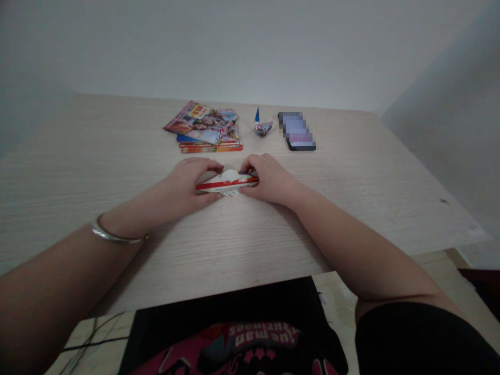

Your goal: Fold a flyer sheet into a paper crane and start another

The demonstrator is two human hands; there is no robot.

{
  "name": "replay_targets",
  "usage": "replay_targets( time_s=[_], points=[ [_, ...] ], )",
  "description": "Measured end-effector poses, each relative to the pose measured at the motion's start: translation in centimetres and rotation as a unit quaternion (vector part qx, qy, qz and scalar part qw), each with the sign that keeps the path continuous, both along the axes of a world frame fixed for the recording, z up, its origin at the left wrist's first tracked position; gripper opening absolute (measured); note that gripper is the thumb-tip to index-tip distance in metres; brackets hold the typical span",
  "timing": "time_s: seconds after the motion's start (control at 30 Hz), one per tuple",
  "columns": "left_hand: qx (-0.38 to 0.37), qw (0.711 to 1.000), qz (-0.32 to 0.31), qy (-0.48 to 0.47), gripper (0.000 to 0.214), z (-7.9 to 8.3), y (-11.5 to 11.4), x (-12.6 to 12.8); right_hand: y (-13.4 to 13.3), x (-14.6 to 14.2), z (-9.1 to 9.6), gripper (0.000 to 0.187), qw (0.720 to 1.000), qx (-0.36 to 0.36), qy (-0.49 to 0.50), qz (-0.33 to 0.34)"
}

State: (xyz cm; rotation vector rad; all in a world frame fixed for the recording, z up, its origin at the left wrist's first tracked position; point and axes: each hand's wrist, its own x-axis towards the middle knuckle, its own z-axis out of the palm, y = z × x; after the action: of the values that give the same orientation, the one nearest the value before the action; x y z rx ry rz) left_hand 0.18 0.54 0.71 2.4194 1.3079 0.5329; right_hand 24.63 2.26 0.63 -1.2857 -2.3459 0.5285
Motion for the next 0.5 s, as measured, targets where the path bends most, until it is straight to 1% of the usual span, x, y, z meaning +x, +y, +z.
replay_targets(
  time_s=[0.07,0.1,0.2,0.23,0.37,0.5],
  points=[
    [-0.004,1.0,0.004,-0.005,0.052,0.2,-0.1,0.1,-0.1,-0.1,0.0,0.028,0.999,-0.026,0.025,-0.007],
    [-0.011,1.0,0.005,-0.004,0.047,0.4,-0.2,0.1,-0.2,-0.1,0.0,0.028,0.999,-0.037,0.035,-0.01],
    [-0.031,0.999,0.005,0.014,0.021,1.0,-0.4,0.3,-0.3,-0.2,0.2,0.024,0.997,-0.064,0.041,0.002],
    [-0.028,0.999,0.002,0.016,0.016,1.1,-0.5,0.3,-0.3,-0.3,0.3,0.022,0.997,-0.065,0.036,0.013],
    [0.003,1.0,-0.021,-0.002,0.014,1.1,-0.5,0.3,-0.6,-0.6,0.5,0.02,0.997,-0.042,0.024,0.067],
    [0.024,0.999,-0.019,0.012,0.01,0.7,-0.3,0.2,-0.8,-0.8,0.4,0.017,0.995,-0.022,0.012,0.099]
  ],
)
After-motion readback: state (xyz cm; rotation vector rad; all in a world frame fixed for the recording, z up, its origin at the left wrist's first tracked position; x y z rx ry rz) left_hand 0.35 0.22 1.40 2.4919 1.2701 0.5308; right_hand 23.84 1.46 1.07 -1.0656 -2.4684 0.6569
